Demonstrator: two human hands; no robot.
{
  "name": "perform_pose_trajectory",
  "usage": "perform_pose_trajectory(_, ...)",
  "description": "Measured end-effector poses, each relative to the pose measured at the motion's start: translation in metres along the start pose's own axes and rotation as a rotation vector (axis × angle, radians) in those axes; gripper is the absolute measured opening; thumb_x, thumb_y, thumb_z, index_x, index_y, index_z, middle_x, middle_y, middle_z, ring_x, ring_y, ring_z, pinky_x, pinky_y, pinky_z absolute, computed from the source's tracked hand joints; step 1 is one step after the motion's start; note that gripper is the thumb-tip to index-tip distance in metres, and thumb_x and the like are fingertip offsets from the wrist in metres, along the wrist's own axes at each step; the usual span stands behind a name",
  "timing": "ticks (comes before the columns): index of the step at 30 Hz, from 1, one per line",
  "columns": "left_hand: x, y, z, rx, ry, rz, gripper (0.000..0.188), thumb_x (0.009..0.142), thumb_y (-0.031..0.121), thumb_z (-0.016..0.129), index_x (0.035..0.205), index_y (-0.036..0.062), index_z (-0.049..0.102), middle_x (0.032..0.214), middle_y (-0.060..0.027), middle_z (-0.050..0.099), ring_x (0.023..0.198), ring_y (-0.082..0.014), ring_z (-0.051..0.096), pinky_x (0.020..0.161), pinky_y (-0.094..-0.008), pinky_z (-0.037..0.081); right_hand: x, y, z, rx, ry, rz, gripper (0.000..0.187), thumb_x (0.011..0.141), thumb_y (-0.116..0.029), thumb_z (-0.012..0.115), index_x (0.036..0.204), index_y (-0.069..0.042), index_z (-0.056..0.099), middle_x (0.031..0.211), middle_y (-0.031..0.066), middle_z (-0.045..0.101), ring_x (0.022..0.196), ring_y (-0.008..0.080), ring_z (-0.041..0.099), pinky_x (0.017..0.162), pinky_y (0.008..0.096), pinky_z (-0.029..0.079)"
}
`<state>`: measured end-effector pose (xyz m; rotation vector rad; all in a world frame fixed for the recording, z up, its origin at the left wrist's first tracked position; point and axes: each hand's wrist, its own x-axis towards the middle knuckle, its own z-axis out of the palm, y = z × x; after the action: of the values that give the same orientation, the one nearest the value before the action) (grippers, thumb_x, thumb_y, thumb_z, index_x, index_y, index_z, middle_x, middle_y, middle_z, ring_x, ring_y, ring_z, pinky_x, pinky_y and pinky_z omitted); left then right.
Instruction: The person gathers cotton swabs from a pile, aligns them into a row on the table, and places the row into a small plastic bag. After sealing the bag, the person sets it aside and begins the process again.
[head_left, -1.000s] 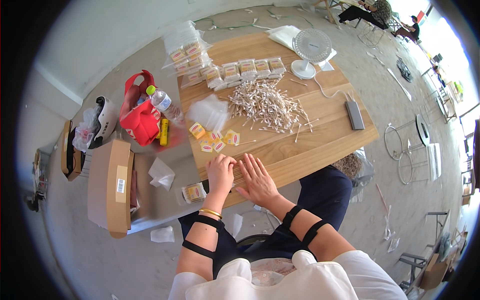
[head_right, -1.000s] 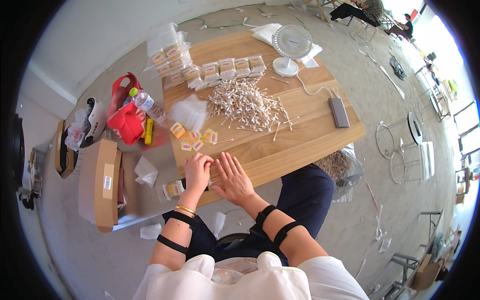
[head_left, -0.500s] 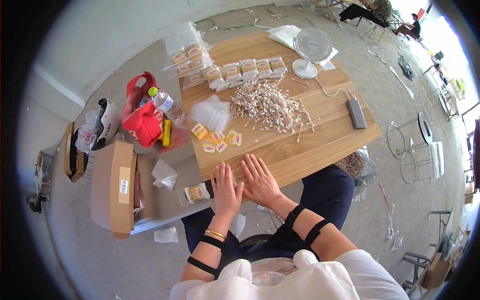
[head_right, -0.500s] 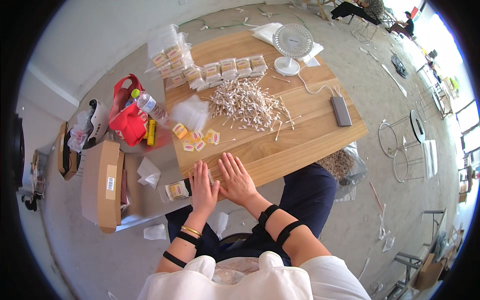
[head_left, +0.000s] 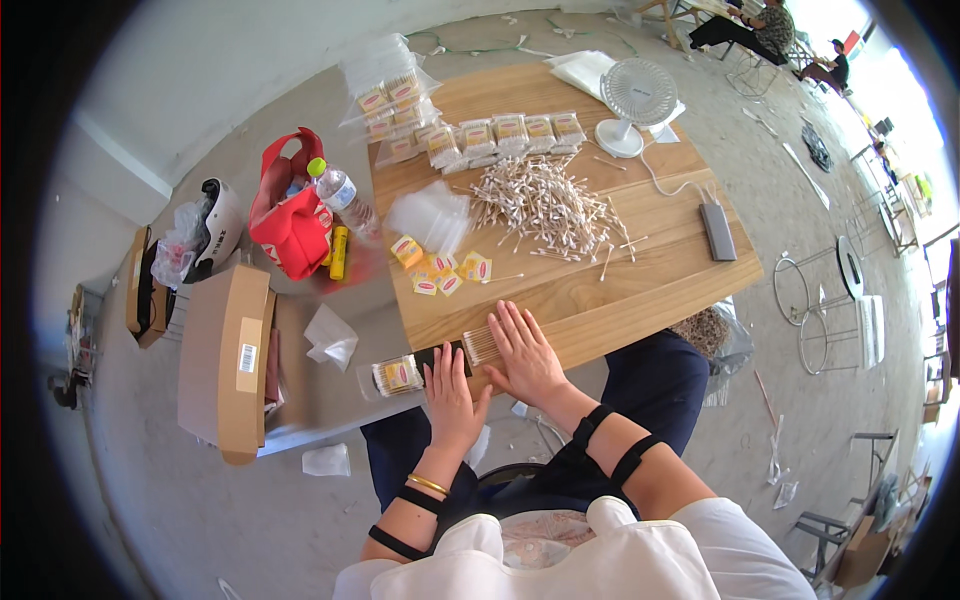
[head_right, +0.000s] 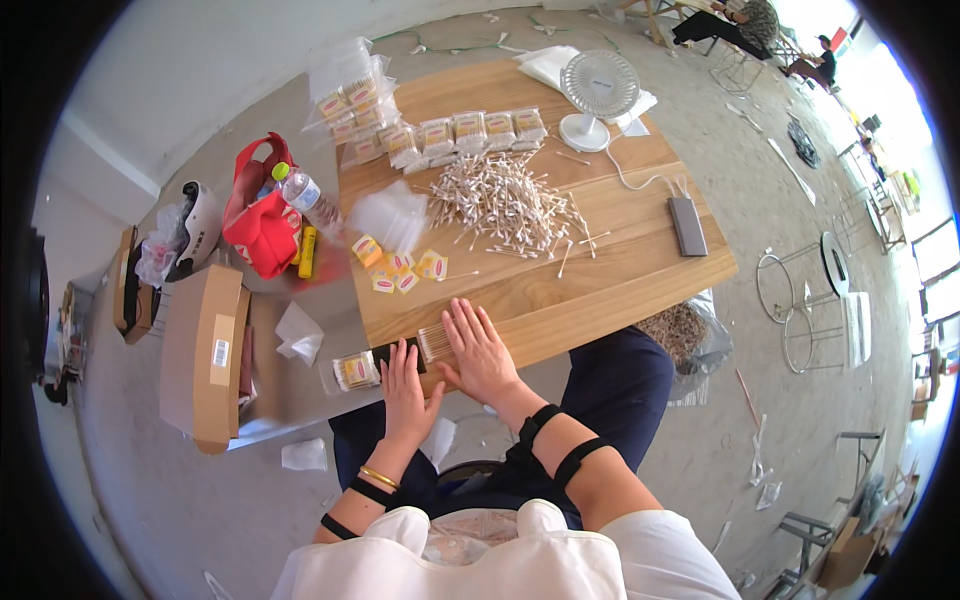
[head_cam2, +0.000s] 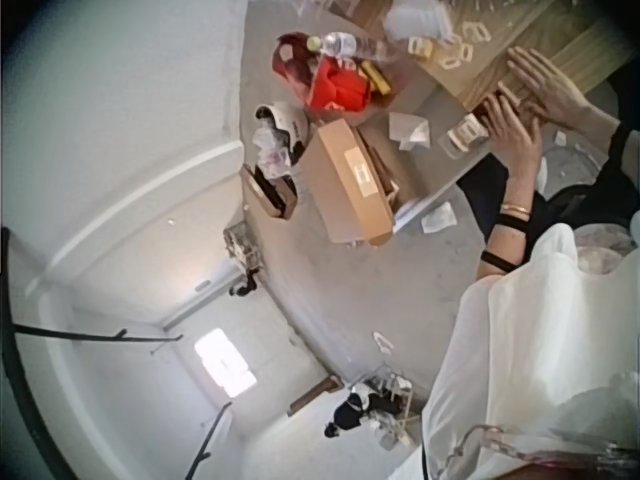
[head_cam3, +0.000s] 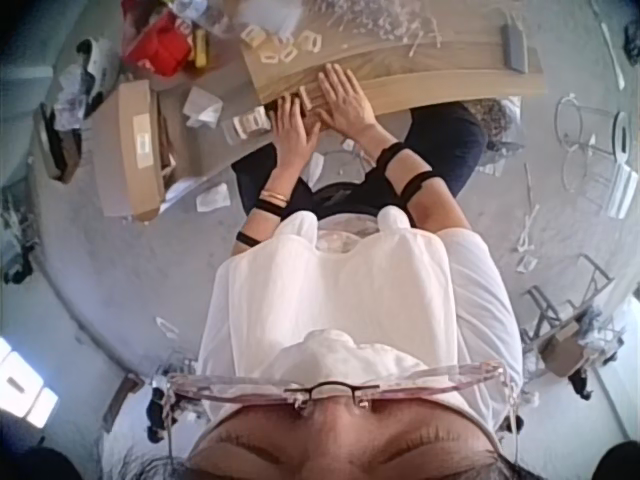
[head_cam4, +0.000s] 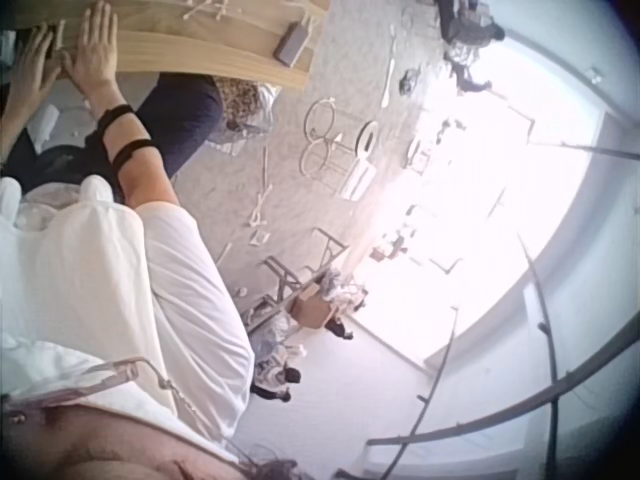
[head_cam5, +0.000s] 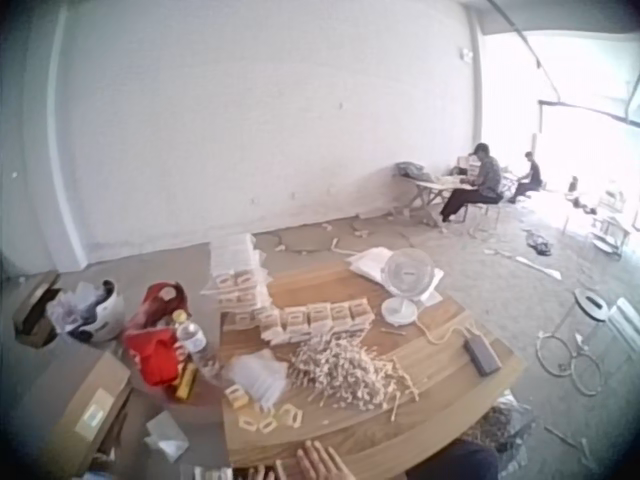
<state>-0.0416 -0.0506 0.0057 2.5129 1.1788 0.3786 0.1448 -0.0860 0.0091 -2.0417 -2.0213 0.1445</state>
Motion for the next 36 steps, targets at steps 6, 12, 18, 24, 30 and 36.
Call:
perform_pose_trajectory(6,-0.003,0.006,-0.013,-0.183,-0.014,0.015,0.065,0.086,0.018,0.073,0.142,0.0041,0.043,0.154,-0.0226,0.035,0.148,-0.0441,0.029,0.121,-0.0596,0.023,0.000,0.000,0.001,0.006,0.007,-0.005,0.085,0.095,-0.051,0.054,0.156,0.003,0.029,0.165,0.0225,0.023,0.156,0.0336,0.017,0.127,0.0462,0.014)
perform_pose_trajectory(12,-0.004,0.015,-0.016,-0.045,-0.085,0.046,0.067,0.084,0.018,0.074,0.143,0.0082,0.044,0.157,-0.0218,0.031,0.148,-0.0463,0.028,0.121,-0.0618,0.022,-0.001,0.001,0.003,0.024,0.031,-0.009,0.084,0.096,-0.052,0.053,0.156,0.003,0.030,0.165,0.0226,0.024,0.156,0.0342,0.018,0.127,0.0465,0.014)
perform_pose_trajectory(18,-0.004,0.014,-0.015,-0.087,-0.057,0.039,0.067,0.084,0.016,0.073,0.144,0.0062,0.043,0.157,-0.0235,0.029,0.149,-0.0478,0.024,0.122,-0.0612,0.020,0.000,0.001,0.003,-0.007,0.012,-0.005,0.084,0.095,-0.052,0.053,0.156,0.002,0.031,0.165,0.0224,0.024,0.156,0.0338,0.018,0.127,0.0462,0.013)
perform_pose_trajectory(24,-0.004,0.015,-0.014,-0.111,-0.052,0.036,0.069,0.085,0.015,0.073,0.145,0.0049,0.041,0.158,-0.0242,0.026,0.149,-0.0481,0.024,0.121,-0.0615,0.021,0.000,0.001,0.002,-0.004,0.009,-0.001,0.085,0.095,-0.052,0.053,0.156,0.002,0.030,0.165,0.0222,0.024,0.156,0.0334,0.017,0.127,0.0460,0.013)
perform_pose_trajectory(30,-0.003,0.012,-0.010,-0.082,-0.030,0.036,0.072,0.084,0.018,0.074,0.146,0.0037,0.040,0.158,-0.0249,0.028,0.150,-0.0473,0.023,0.121,-0.0623,0.020,0.000,0.000,0.001,0.000,0.005,0.001,0.086,0.094,-0.052,0.053,0.156,0.002,0.030,0.165,0.0219,0.024,0.156,0.0330,0.017,0.127,0.0459,0.013)
perform_pose_trajectory(36,-0.001,0.013,-0.010,-0.091,-0.033,0.039,0.071,0.084,0.018,0.074,0.145,0.0031,0.040,0.157,-0.0258,0.028,0.149,-0.0479,0.023,0.121,-0.0627,0.021,-0.001,0.001,0.002,0.007,0.007,0.002,0.086,0.094,-0.053,0.053,0.156,0.002,0.029,0.165,0.0220,0.024,0.156,0.0329,0.017,0.127,0.0459,0.013)
